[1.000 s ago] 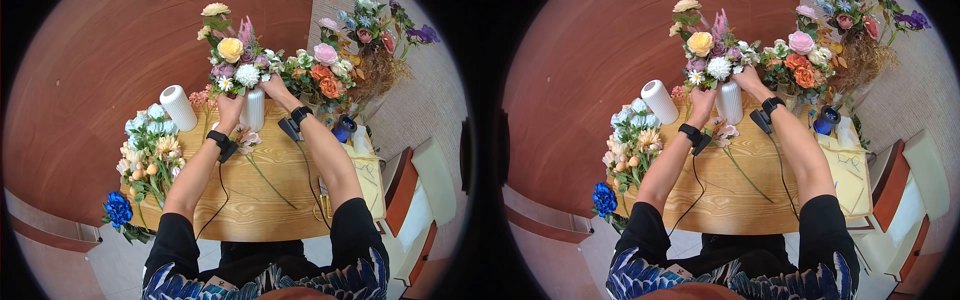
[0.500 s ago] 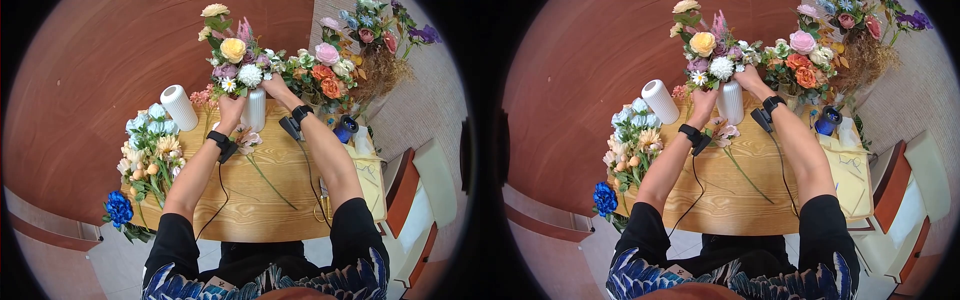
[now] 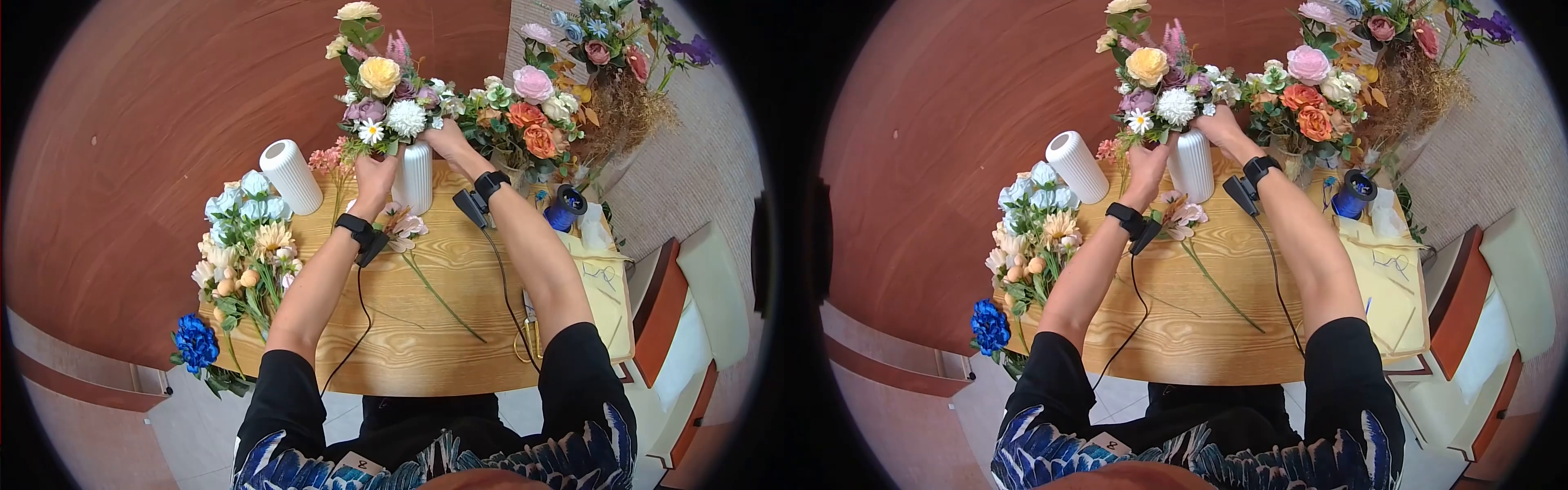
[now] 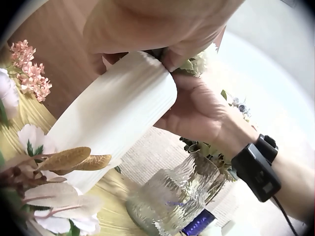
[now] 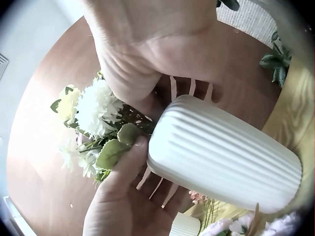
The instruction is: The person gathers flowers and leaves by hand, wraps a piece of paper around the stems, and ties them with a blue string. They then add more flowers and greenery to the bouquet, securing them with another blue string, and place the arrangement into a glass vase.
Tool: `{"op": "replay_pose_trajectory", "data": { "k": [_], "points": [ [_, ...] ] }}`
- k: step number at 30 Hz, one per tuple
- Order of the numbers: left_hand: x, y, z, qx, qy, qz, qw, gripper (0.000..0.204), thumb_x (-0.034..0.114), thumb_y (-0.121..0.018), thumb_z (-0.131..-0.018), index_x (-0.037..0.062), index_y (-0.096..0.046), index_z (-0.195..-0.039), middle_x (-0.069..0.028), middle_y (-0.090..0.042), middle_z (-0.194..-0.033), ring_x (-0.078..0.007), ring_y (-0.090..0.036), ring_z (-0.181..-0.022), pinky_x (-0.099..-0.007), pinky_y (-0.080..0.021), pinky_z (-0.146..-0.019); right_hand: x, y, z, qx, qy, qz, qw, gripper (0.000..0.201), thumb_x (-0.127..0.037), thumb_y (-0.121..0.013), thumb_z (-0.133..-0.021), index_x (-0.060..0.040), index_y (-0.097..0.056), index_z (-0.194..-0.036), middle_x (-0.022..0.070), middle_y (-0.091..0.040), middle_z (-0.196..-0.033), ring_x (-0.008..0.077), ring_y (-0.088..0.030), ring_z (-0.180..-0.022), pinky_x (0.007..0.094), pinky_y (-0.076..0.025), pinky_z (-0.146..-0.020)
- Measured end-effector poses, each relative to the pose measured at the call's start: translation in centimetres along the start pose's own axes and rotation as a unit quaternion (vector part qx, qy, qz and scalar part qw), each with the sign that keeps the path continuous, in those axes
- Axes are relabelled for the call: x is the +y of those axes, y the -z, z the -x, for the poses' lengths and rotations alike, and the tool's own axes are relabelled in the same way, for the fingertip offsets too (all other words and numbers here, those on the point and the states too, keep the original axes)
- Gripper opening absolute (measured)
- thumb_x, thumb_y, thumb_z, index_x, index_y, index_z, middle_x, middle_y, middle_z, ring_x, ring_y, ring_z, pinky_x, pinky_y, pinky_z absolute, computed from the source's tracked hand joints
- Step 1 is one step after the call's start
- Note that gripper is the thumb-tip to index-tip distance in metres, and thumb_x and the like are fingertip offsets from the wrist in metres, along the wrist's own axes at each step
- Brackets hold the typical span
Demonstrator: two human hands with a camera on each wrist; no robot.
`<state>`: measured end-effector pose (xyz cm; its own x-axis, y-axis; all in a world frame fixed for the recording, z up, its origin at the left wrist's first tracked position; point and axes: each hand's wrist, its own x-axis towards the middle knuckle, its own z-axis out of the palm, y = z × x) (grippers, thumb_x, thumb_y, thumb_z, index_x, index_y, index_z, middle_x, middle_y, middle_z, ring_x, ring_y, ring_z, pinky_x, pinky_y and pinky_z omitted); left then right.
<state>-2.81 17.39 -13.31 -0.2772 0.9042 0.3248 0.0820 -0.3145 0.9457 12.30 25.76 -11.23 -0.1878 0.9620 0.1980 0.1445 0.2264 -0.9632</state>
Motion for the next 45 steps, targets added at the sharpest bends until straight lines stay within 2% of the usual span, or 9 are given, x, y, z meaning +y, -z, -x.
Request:
{"op": "replay_pose_trajectory", "data": {
  "k": [3, 5, 13, 21, 28, 35, 37, 41, 45],
  "points": [
    [0.5, -0.4, 0.2, 0.033, -0.060, 0.056, 0.996, 0.026, 0.017, -0.075, -0.081, -0.0046, -0.068, -0.093, -0.0021, -0.067, -0.080, -0.0086, -0.055, -0.069, -0.0287, -0.044, -0.062, -0.3, 0.0, 1.0, -0.002, 0.001, -0.034, 0.999, 0.032, -0.011, -0.070, -0.081, 0.0022, -0.065, -0.109, 0.0076, -0.067, -0.104, 0.0150, -0.059, -0.092, 0.0312, -0.046, -0.082],
    [0.5, 0.0, -0.1, -0.009, 0.011, 0.008, 1.000, 0.036, 0.020, -0.074, -0.084, -0.0035, -0.063, -0.109, -0.0061, -0.067, -0.102, -0.0120, -0.057, -0.089, -0.0300, -0.045, -0.081, -0.6, 0.0, 1.3, -0.004, -0.016, -0.043, 0.999, 0.031, -0.009, -0.070, -0.081, 0.0027, -0.065, -0.109, 0.0078, -0.067, -0.104, 0.0153, -0.060, -0.092, 0.0317, -0.046, -0.082],
    [-0.8, 0.0, -0.6, 0.023, -0.004, -0.005, 1.000, 0.026, 0.022, -0.072, -0.085, -0.0017, -0.069, -0.095, -0.0015, -0.067, -0.087, -0.0099, -0.057, -0.077, -0.0283, -0.046, -0.070, -0.4, -0.4, 1.4, 0.003, 0.007, -0.025, 1.000, 0.032, -0.011, -0.070, -0.080, 0.0039, -0.065, -0.107, 0.0082, -0.067, -0.100, 0.0155, -0.061, -0.088, 0.0308, -0.047, -0.079],
    [-0.8, 1.8, -1.2, -0.004, 0.027, -0.011, 1.000, 0.033, 0.019, -0.073, -0.085, -0.0031, -0.065, -0.108, -0.0051, -0.067, -0.102, -0.0118, -0.059, -0.088, -0.0301, -0.047, -0.079, -0.3, -1.8, 2.5, 0.032, -0.005, -0.045, 0.998, 0.032, -0.015, -0.073, -0.080, 0.0026, -0.066, -0.106, 0.0066, -0.068, -0.098, 0.0141, -0.060, -0.086, 0.0304, -0.047, -0.077],
    [-0.6, 2.7, -1.3, -0.014, 0.000, 0.010, 1.000, 0.034, 0.021, -0.072, -0.084, -0.0032, -0.065, -0.107, -0.0052, -0.067, -0.101, -0.0128, -0.059, -0.089, -0.0295, -0.046, -0.081, 0.7, -3.0, 1.8, 0.044, 0.043, -0.056, 0.997, 0.033, -0.016, -0.073, -0.081, 0.0034, -0.067, -0.107, 0.0073, -0.069, -0.100, 0.0131, -0.061, -0.089, 0.0304, -0.048, -0.078],
    [0.2, 2.6, -0.4, -0.018, 0.014, 0.019, 1.000, 0.044, 0.028, -0.073, -0.083, -0.0038, -0.062, -0.112, -0.0088, -0.065, -0.107, -0.0149, -0.059, -0.096, -0.0313, -0.045, -0.086, 0.0, -2.5, 2.8, 0.023, 0.026, -0.038, 0.999, 0.036, -0.015, -0.074, -0.082, 0.0039, -0.065, -0.111, 0.0086, -0.069, -0.106, 0.0142, -0.061, -0.094, 0.0305, -0.047, -0.084],
    [0.3, 2.7, -0.3, -0.058, 0.045, 0.036, 0.997, 0.051, 0.029, -0.073, -0.083, -0.0038, -0.058, -0.119, -0.0103, -0.063, -0.114, -0.0160, -0.058, -0.098, -0.0317, -0.045, -0.088, 0.2, -2.1, 2.8, 0.015, 0.016, -0.047, 0.999, 0.037, -0.014, -0.074, -0.082, 0.0044, -0.064, -0.113, 0.0093, -0.069, -0.107, 0.0150, -0.061, -0.096, 0.0317, -0.047, -0.085],
    [-0.5, 3.0, -0.3, -0.179, -0.006, -0.046, 0.983, 0.065, 0.028, -0.082, -0.076, -0.0029, -0.052, -0.126, -0.0106, -0.061, -0.118, -0.0181, -0.059, -0.106, -0.0332, -0.047, -0.093, 0.6, -2.1, 2.6, 0.031, 0.046, -0.080, 0.995, 0.033, -0.013, -0.078, -0.079, 0.0036, -0.069, -0.106, 0.0090, -0.071, -0.103, 0.0140, -0.063, -0.091, 0.0306, -0.049, -0.081],
    [-2.3, 2.4, -0.8, -0.148, -0.022, -0.063, 0.987, 0.068, 0.025, -0.086, -0.074, -0.0031, -0.050, -0.125, -0.0113, -0.062, -0.117, -0.0193, -0.061, -0.107, -0.0340, -0.050, -0.093, 0.9, -1.9, 2.3, 0.023, 0.050, -0.058, 0.997, 0.034, -0.013, -0.077, -0.080, 0.0038, -0.068, -0.108, 0.0094, -0.071, -0.105, 0.0142, -0.063, -0.092, 0.0308, -0.049, -0.082]
  ]
}}
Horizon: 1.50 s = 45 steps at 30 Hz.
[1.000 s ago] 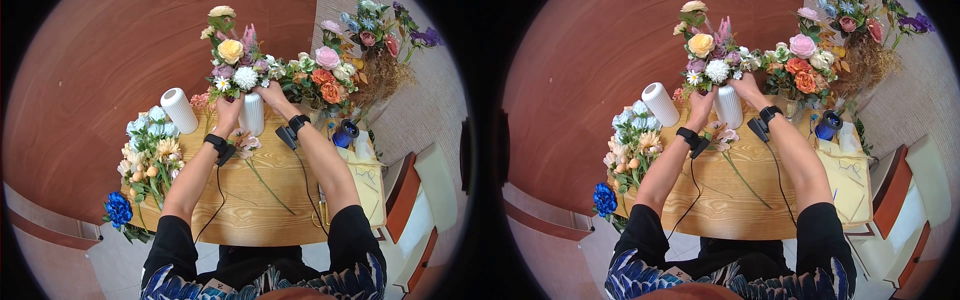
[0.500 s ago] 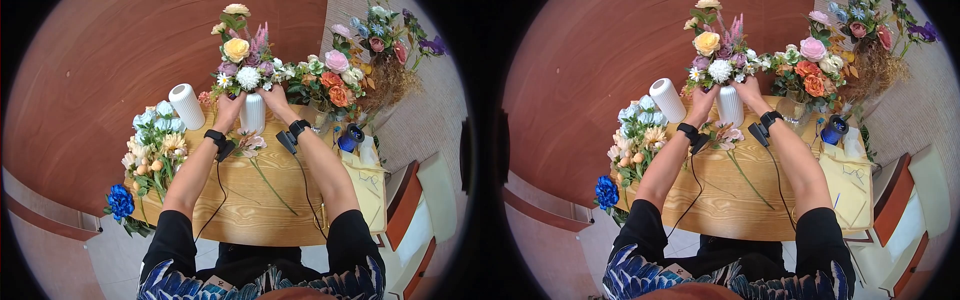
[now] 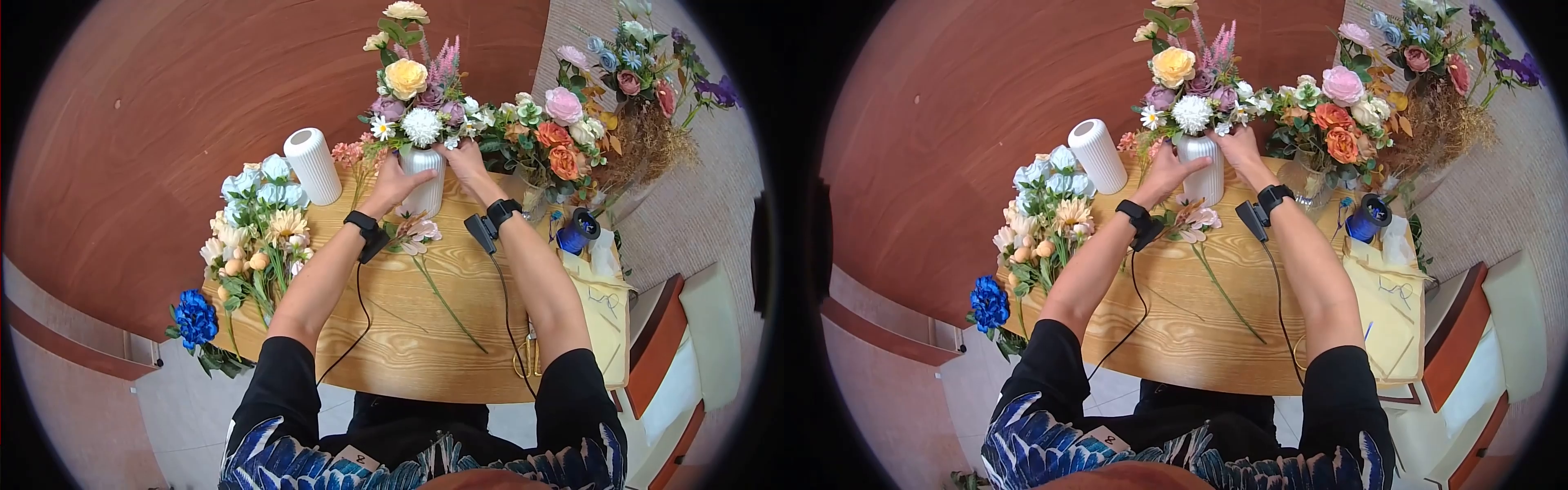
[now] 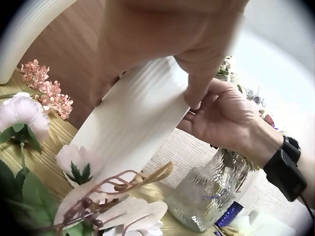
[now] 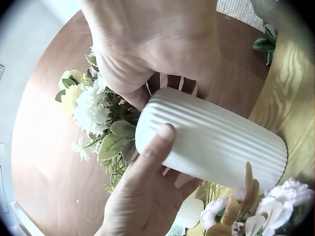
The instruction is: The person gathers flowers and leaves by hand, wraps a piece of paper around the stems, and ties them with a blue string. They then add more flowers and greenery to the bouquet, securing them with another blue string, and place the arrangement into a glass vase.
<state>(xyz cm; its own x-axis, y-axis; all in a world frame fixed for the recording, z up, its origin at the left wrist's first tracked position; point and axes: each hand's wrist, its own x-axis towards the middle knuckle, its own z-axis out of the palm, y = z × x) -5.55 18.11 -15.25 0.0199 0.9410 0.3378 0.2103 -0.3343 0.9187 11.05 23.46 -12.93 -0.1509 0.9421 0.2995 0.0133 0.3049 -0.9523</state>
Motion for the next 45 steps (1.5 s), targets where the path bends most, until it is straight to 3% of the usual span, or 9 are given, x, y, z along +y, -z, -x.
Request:
{"op": "replay_pose_trajectory", "data": {
  "k": [7, 10, 13, 19, 21, 25, 28, 33, 45],
  "points": [
    [0.6, 0.2, -0.5, -0.024, 0.005, 0.008, 1.000, 0.067, 0.024, -0.086, -0.074, -0.0016, -0.050, -0.124, -0.0121, -0.061, -0.116, -0.0196, -0.061, -0.105, -0.0346, -0.051, -0.091, -0.1, 0.0, -0.2, 0.009, -0.019, -0.011, 1.000, 0.035, -0.016, -0.077, -0.082, 0.0035, -0.066, -0.109, 0.0101, -0.070, -0.104, 0.0150, -0.062, -0.090, 0.0320, -0.048, -0.081],
    [-0.1, 0.1, -0.4, 0.014, -0.024, 0.000, 1.000, 0.069, 0.026, -0.087, -0.074, -0.0021, -0.049, -0.125, -0.0123, -0.061, -0.115, -0.0198, -0.061, -0.106, -0.0345, -0.050, -0.092, -0.4, -0.1, -0.5, -0.011, -0.041, -0.016, 0.999, 0.038, -0.020, -0.076, -0.083, 0.0015, -0.064, -0.112, 0.0084, -0.069, -0.102, 0.0139, -0.060, -0.089, 0.0313, -0.047, -0.078],
    [0.5, -0.1, 0.1, 0.015, -0.012, 0.007, 1.000, 0.070, 0.027, -0.087, -0.073, -0.0022, -0.049, -0.125, -0.0127, -0.061, -0.115, -0.0202, -0.060, -0.106, -0.0346, -0.050, -0.092, 0.6, 0.0, -1.0, -0.003, -0.054, -0.022, 0.998, 0.038, -0.015, -0.077, -0.080, 0.0067, -0.066, -0.109, 0.0126, -0.070, -0.106, 0.0159, -0.062, -0.091, 0.0313, -0.048, -0.081],
    [-0.1, 0.0, -0.5, -0.009, 0.005, 0.036, 0.999, 0.069, 0.026, -0.087, -0.073, -0.0027, -0.049, -0.124, -0.0133, -0.060, -0.118, -0.0204, -0.060, -0.106, -0.0349, -0.049, -0.092, 0.3, 0.2, -0.6, 0.001, -0.037, 0.001, 0.999, 0.037, -0.018, -0.075, -0.081, 0.0027, -0.065, -0.111, 0.0089, -0.069, -0.103, 0.0138, -0.061, -0.089, 0.0313, -0.048, -0.078],
    [-0.3, 0.3, -0.4, -0.013, 0.009, 0.017, 1.000, 0.069, 0.025, -0.086, -0.074, -0.0033, -0.048, -0.125, -0.0130, -0.059, -0.118, -0.0204, -0.060, -0.106, -0.0352, -0.049, -0.092, 0.1, 0.0, -0.4, 0.025, -0.033, -0.006, 0.999, 0.040, -0.015, -0.078, -0.078, 0.0081, -0.065, -0.108, 0.0132, -0.070, -0.103, 0.0169, -0.063, -0.090, 0.0322, -0.049, -0.081],
    [0.6, 0.3, 0.0, -0.003, 0.013, 0.023, 1.000, 0.064, 0.024, -0.083, -0.077, -0.0038, -0.051, -0.124, -0.0126, -0.061, -0.117, -0.0196, -0.060, -0.106, -0.0350, -0.049, -0.093, 0.0, 0.1, -0.4, 0.016, -0.024, -0.013, 1.000, 0.039, -0.015, -0.077, -0.078, 0.0068, -0.065, -0.109, 0.0121, -0.070, -0.103, 0.0161, -0.063, -0.090, 0.0320, -0.049, -0.081],
    [0.8, 0.2, -0.5, -0.003, 0.033, 0.114, 0.993, 0.054, 0.024, -0.080, -0.080, -0.0024, -0.056, -0.122, -0.0102, -0.063, -0.115, -0.0170, -0.060, -0.104, -0.0329, -0.048, -0.091, -0.2, 0.1, 0.0, 0.022, -0.005, -0.021, 1.000, 0.038, -0.015, -0.076, -0.080, 0.0053, -0.064, -0.110, 0.0104, -0.069, -0.104, 0.0143, -0.061, -0.091, 0.0312, -0.048, -0.080],
    [1.0, -0.2, -1.2, 0.079, 0.075, 0.119, 0.987, 0.040, 0.023, -0.073, -0.085, 0.0005, -0.063, -0.117, -0.0059, -0.066, -0.112, -0.0132, -0.059, -0.098, -0.0310, -0.046, -0.085, 0.1, 0.0, -0.2, 0.022, -0.007, -0.044, 0.999, 0.036, -0.010, -0.077, -0.080, 0.0032, -0.065, -0.110, 0.0062, -0.068, -0.108, 0.0124, -0.060, -0.092, 0.0306, -0.047, -0.081],
    [1.8, -1.1, -0.6, 0.132, 0.053, 0.115, 0.983, 0.049, 0.035, -0.075, -0.083, -0.0011, -0.060, -0.112, -0.0030, -0.062, -0.096, -0.0100, -0.054, -0.083, -0.0273, -0.045, -0.075, 0.7, 0.2, -0.3, 0.013, 0.014, -0.055, 0.998, 0.032, -0.007, -0.072, -0.080, 0.0006, -0.065, -0.110, 0.0042, -0.067, -0.105, 0.0127, -0.060, -0.096, 0.0290, -0.047, -0.083]
  ]
}}
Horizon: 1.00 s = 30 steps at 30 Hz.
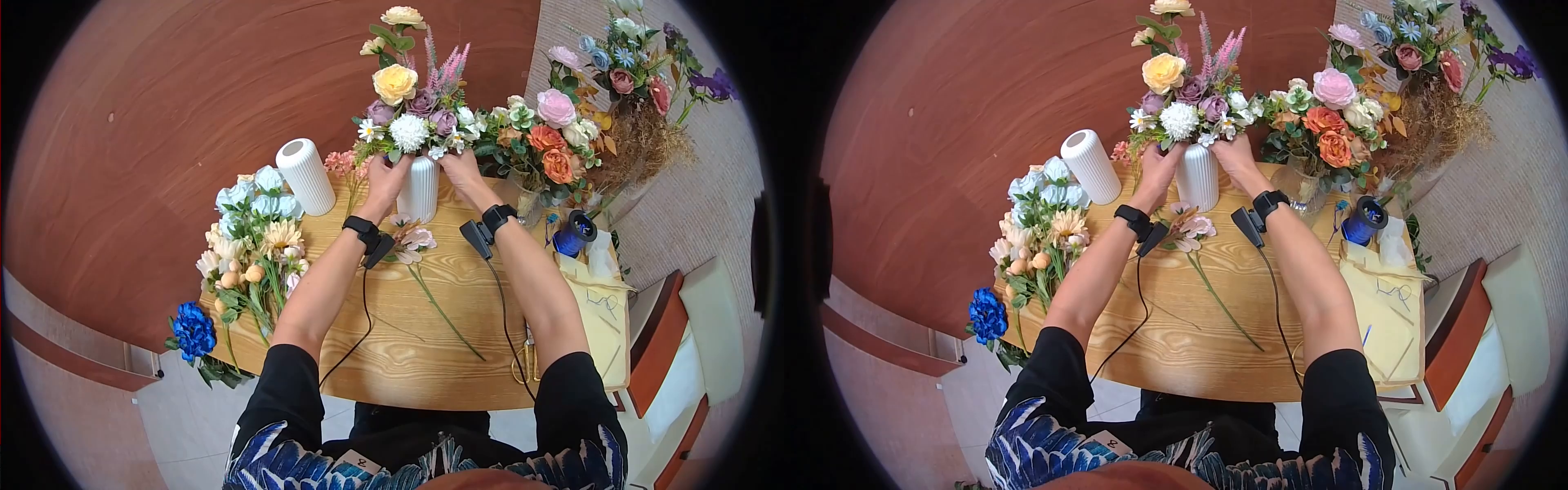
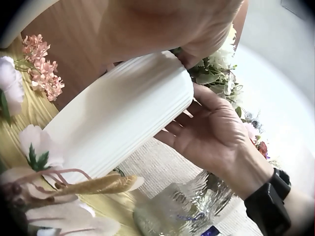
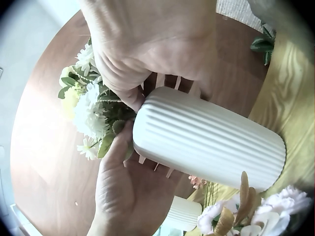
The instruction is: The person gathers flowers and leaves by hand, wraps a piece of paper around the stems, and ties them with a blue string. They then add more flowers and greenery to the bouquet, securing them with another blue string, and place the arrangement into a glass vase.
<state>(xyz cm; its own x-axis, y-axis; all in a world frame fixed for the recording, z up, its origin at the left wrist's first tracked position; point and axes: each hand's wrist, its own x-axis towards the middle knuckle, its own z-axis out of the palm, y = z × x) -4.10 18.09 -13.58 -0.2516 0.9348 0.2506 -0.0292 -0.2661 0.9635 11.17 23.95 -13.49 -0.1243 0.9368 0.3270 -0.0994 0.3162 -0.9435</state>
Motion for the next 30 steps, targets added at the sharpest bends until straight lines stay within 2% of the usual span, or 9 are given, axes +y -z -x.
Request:
{"op": "replay_pose_trajectory", "data": {
  "k": [13, 15, 16, 19, 20, 23, 27, 29, 30],
  "points": [
    [0.4, -0.3, 0.3, 0.004, -0.001, 0.029, 1.000, 0.049, 0.026, -0.077, -0.082, -0.0034, -0.058, -0.115, -0.0095, -0.066, -0.107, -0.0139, -0.061, -0.093, -0.0293, -0.049, -0.080, -0.2, 0.1, 0.0, -0.010, -0.001, -0.028, 1.000, 0.035, -0.012, -0.075, -0.080, 0.0003, -0.067, -0.112, 0.0055, -0.068, -0.108, 0.0139, -0.061, -0.096, 0.0305, -0.047, -0.084],
    [0.5, -0.3, 0.5, -0.012, -0.024, 0.026, 0.999, 0.057, 0.032, -0.076, -0.081, -0.0022, -0.056, -0.122, -0.0087, -0.064, -0.113, -0.0139, -0.059, -0.098, -0.0298, -0.046, -0.087, -1.0, 0.0, 0.4, -0.011, -0.012, -0.008, 1.000, 0.032, -0.013, -0.076, -0.080, 0.0002, -0.069, -0.108, 0.0048, -0.069, -0.104, 0.0127, -0.061, -0.092, 0.0300, -0.048, -0.081],
    [0.6, -0.2, 0.7, -0.025, -0.031, 0.027, 0.999, 0.060, 0.031, -0.076, -0.083, -0.0023, -0.052, -0.126, -0.0088, -0.062, -0.118, -0.0147, -0.057, -0.103, -0.0301, -0.044, -0.092, -1.5, 0.4, 0.7, -0.014, -0.059, 0.015, 0.998, 0.034, -0.015, -0.077, -0.081, -0.0004, -0.066, -0.110, 0.0034, -0.067, -0.103, 0.0122, -0.059, -0.090, 0.0301, -0.048, -0.079],
    [0.1, 0.4, 0.6, -0.073, -0.015, 0.076, 0.994, 0.059, 0.029, -0.077, -0.084, 0.0003, -0.050, -0.128, -0.0075, -0.060, -0.120, -0.0160, -0.055, -0.111, -0.0304, -0.039, -0.099, -1.1, 0.7, 1.0, -0.008, -0.045, -0.008, 0.999, 0.031, -0.013, -0.074, -0.080, 0.0017, -0.069, -0.106, 0.0050, -0.069, -0.100, 0.0121, -0.061, -0.087, 0.0288, -0.048, -0.076],
    [-0.9, 0.7, 0.1, -0.068, -0.044, 0.081, 0.993, 0.067, 0.028, -0.080, -0.081, -0.0005, -0.045, -0.131, -0.0098, -0.059, -0.120, -0.0165, -0.058, -0.108, -0.0307, -0.046, -0.092, -0.8, 0.9, 1.1, -0.011, -0.054, -0.029, 0.998, 0.031, -0.013, -0.073, -0.081, 0.0030, -0.068, -0.106, 0.0050, -0.069, -0.100, 0.0122, -0.061, -0.088, 0.0289, -0.048, -0.077],
    [-0.2, 1.1, 1.4, -0.059, 0.004, 0.079, 0.995, 0.092, 0.034, -0.083, -0.077, -0.0010, -0.029, -0.143, -0.0135, -0.053, -0.130, -0.0205, -0.052, -0.119, -0.0327, -0.038, -0.104, 0.0, 1.6, 1.1, 0.001, -0.071, -0.023, 0.997, 0.033, -0.013, -0.074, -0.079, 0.0052, -0.067, -0.106, 0.0086, -0.069, -0.099, 0.0152, -0.063, -0.089, 0.0286, -0.048, -0.078],
    [0.3, 2.6, 2.8, -0.025, 0.067, 0.044, 0.996, 0.108, 0.040, -0.084, -0.074, -0.0013, -0.019, -0.149, -0.0159, -0.046, -0.137, -0.0241, -0.044, -0.130, -0.0370, -0.030, -0.112, -1.2, 2.2, 3.1, -0.009, -0.078, -0.016, 0.997, 0.033, -0.013, -0.074, -0.078, 0.0053, -0.068, -0.105, 0.0105, -0.069, -0.100, 0.0171, -0.063, -0.088, 0.0287, -0.048, -0.080],
    [0.2, 3.5, 3.2, -0.071, 0.102, 0.060, 0.990, 0.117, 0.052, -0.080, -0.073, 0.0059, -0.009, -0.152, -0.0149, -0.025, -0.153, -0.0318, -0.014, -0.147, -0.0597, -0.002, -0.115, -2.6, 2.5, 5.1, 0.021, -0.140, 0.014, 0.990, 0.031, -0.014, -0.073, -0.079, 0.0040, -0.069, -0.104, 0.0103, -0.069, -0.100, 0.0174, -0.062, -0.089, 0.0274, -0.047, -0.080],
    [-0.3, 3.9, 3.3, -0.042, 0.144, 0.070, 0.986, 0.110, 0.049, -0.079, -0.076, 0.0066, -0.013, -0.153, -0.0178, -0.020, -0.156, -0.0339, -0.011, -0.148, -0.0558, -0.002, -0.117, -3.3, 2.7, 6.0, 0.004, -0.168, 0.009, 0.986, 0.029, -0.016, -0.071, -0.081, 0.0002, -0.070, -0.105, 0.0081, -0.068, -0.099, 0.0157, -0.061, -0.089, 0.0269, -0.046, -0.080]
  ]
}}
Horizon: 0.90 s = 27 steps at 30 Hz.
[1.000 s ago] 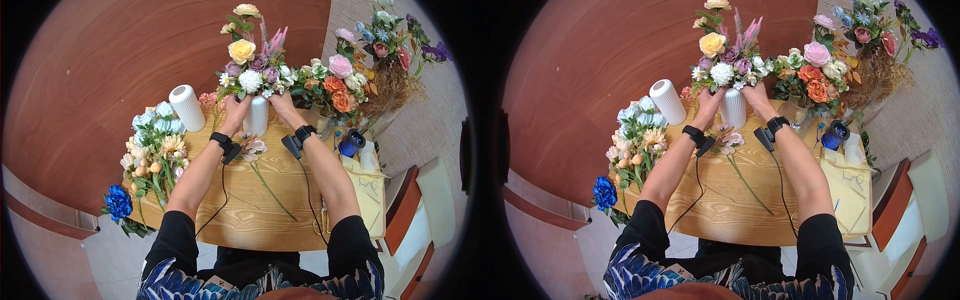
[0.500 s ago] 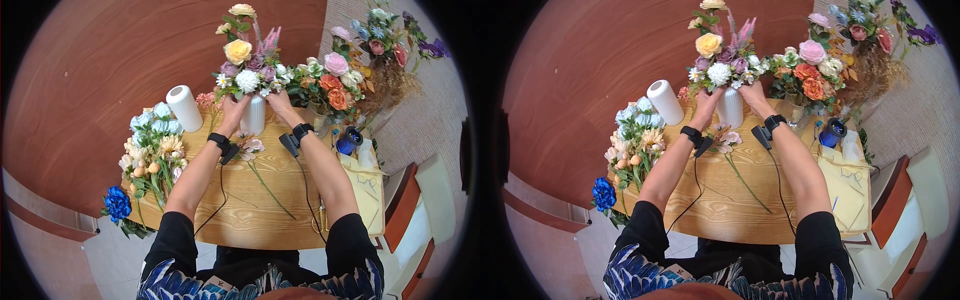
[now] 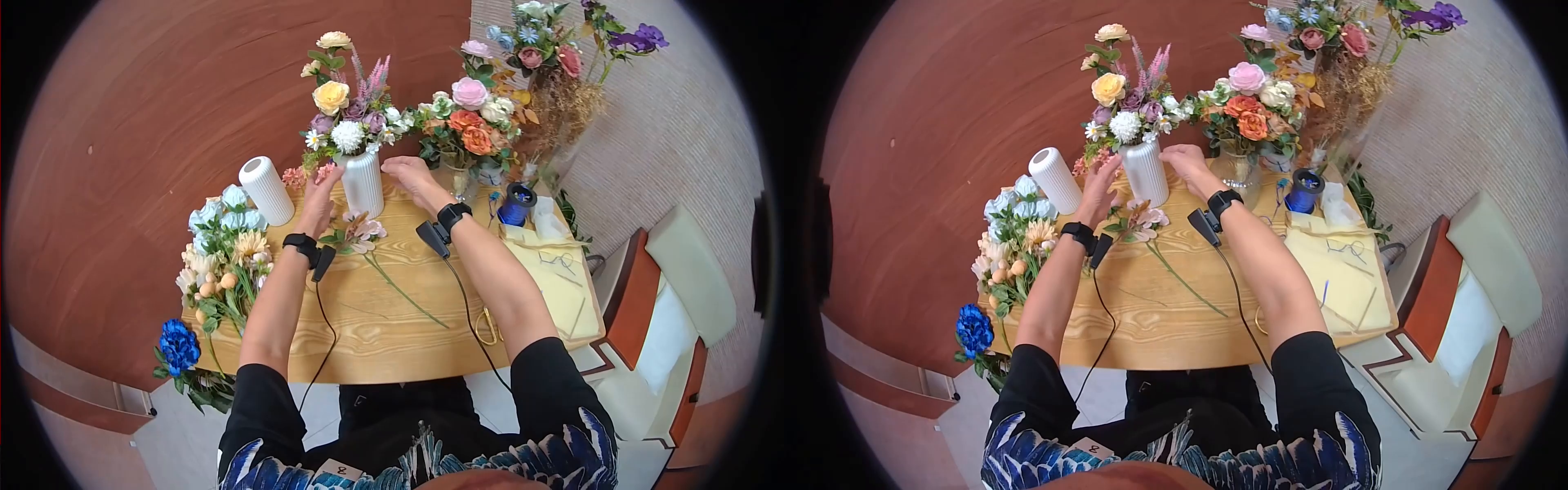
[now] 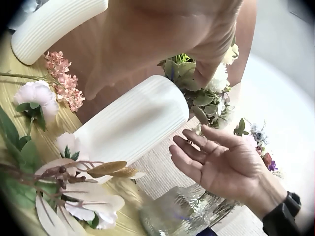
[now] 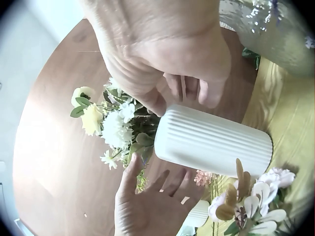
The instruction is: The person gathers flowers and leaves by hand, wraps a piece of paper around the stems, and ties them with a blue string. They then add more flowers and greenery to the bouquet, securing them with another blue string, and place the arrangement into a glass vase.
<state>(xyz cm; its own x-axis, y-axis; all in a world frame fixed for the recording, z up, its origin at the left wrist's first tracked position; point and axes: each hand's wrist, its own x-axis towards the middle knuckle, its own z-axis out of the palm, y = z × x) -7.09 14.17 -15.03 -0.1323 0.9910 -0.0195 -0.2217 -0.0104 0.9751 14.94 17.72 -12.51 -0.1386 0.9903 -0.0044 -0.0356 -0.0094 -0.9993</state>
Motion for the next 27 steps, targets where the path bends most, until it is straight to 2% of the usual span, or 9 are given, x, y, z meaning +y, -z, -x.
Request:
{"op": "replay_pose_trajectory", "data": {
  "k": [5, 7, 8, 13, 15, 17, 21, 25, 27],
  "points": [
    [-0.9, 2.9, -0.2, 0.045, 0.161, 0.113, 0.980, 0.084, 0.034, -0.076, -0.081, 0.0023, -0.032, -0.145, -0.0216, -0.031, -0.148, -0.0333, -0.028, -0.141, -0.0510, -0.025, -0.115, -0.8, 1.1, 5.1, -0.024, -0.028, 0.025, 0.999, 0.022, -0.020, -0.068, -0.086, -0.0070, -0.071, -0.102, 0.0027, -0.068, -0.099, 0.0121, -0.060, -0.090, 0.0280, -0.047, -0.079],
    [-1.9, 4.6, -1.0, 0.081, 0.137, 0.199, 0.967, 0.050, 0.024, -0.071, -0.086, 0.0050, -0.048, -0.125, -0.0148, -0.051, -0.126, -0.0262, -0.046, -0.125, -0.0446, -0.039, -0.107, -1.6, 2.0, 7.4, -0.043, -0.036, 0.035, 0.998, 0.020, -0.022, -0.067, -0.087, -0.0086, -0.071, -0.102, 0.0013, -0.068, -0.100, 0.0112, -0.060, -0.091, 0.0288, -0.048, -0.080],
    [-0.3, 4.4, 0.6, 0.100, 0.123, 0.210, 0.965, 0.025, 0.015, -0.066, -0.089, 0.0072, -0.052, -0.108, -0.0073, -0.057, -0.099, -0.0191, -0.058, -0.098, -0.0359, -0.051, -0.092, -1.9, 2.4, 8.4, -0.066, -0.027, 0.052, 0.996, 0.020, -0.022, -0.066, -0.089, -0.0091, -0.070, -0.105, 0.0012, -0.067, -0.101, 0.0121, -0.060, -0.095, 0.0302, -0.049, -0.083],
    [6.2, -0.2, 15.2, 0.098, 0.001, 0.272, 0.957, 0.019, 0.013, -0.063, -0.092, 0.0053, -0.055, -0.108, -0.0049, -0.062, -0.094, -0.0167, -0.063, -0.086, -0.0297, -0.057, -0.082, -4.9, 3.4, 16.3, -0.177, 0.047, 0.106, 0.977, 0.031, -0.026, -0.066, -0.092, -0.0064, -0.066, -0.116, 0.0021, -0.066, -0.110, 0.0125, -0.061, -0.103, 0.0295, -0.048, -0.093],
    [7.3, -1.1, 22.2, -0.083, -0.001, 0.250, 0.965, 0.019, 0.015, -0.062, -0.095, 0.0053, -0.058, -0.111, -0.0043, -0.064, -0.100, -0.0163, -0.064, -0.094, -0.0300, -0.057, -0.087, -5.8, 3.1, 20.7, -0.204, 0.069, 0.113, 0.970, 0.034, -0.026, -0.066, -0.093, -0.0055, -0.066, -0.119, 0.0031, -0.067, -0.113, 0.0117, -0.061, -0.105, 0.0283, -0.047, -0.095],
    [6.0, -1.4, 27.6, -0.155, 0.074, 0.282, 0.944, 0.022, 0.017, -0.059, -0.098, 0.0048, -0.059, -0.115, -0.0052, -0.065, -0.106, -0.0165, -0.064, -0.097, -0.0309, -0.057, -0.088, -5.7, 3.1, 24.9, -0.270, 0.120, 0.120, 0.948, 0.031, -0.024, -0.065, -0.095, -0.0036, -0.066, -0.118, 0.0034, -0.068, -0.112, 0.0097, -0.061, -0.105, 0.0280, -0.048, -0.094],
    [-0.7, -0.2, 33.3, -0.219, 0.066, 0.021, 0.973, 0.026, 0.020, -0.061, -0.097, 0.0036, -0.059, -0.118, -0.0051, -0.065, -0.109, -0.0128, -0.064, -0.097, -0.0268, -0.056, -0.084, 1.3, 2.5, 30.3, -0.298, 0.066, 0.055, 0.951, 0.028, -0.021, -0.064, -0.096, -0.0001, -0.067, -0.114, 0.0042, -0.069, -0.108, 0.0081, -0.062, -0.098, 0.0257, -0.049, -0.089],
    [-7.0, 1.5, 33.8, -0.137, 0.053, -0.004, 0.989, 0.024, 0.022, -0.064, -0.096, 0.0040, -0.061, -0.112, -0.0022, -0.066, -0.098, -0.0066, -0.064, -0.088, -0.0205, -0.053, -0.067, 11.7, 0.9, 32.0, -0.250, 0.017, 0.020, 0.968, 0.026, -0.017, -0.066, -0.095, 0.0027, -0.066, -0.111, 0.0054, -0.070, -0.099, 0.0073, -0.063, -0.090, 0.0229, -0.051, -0.080],
    [-8.7, 2.3, 33.3, -0.081, 0.064, -0.036, 0.994, 0.018, 0.021, -0.064, -0.096, 0.0049, -0.062, -0.104, 0.0000, -0.066, -0.088, -0.0060, -0.062, -0.075, -0.0203, -0.050, -0.059, 13.1, 0.6, 32.7, -0.244, 0.014, 0.016, 0.969, 0.025, -0.016, -0.066, -0.095, 0.0033, -0.066, -0.111, 0.0053, -0.070, -0.098, 0.0077, -0.063, -0.089, 0.0229, -0.051, -0.079]
  ]
}}
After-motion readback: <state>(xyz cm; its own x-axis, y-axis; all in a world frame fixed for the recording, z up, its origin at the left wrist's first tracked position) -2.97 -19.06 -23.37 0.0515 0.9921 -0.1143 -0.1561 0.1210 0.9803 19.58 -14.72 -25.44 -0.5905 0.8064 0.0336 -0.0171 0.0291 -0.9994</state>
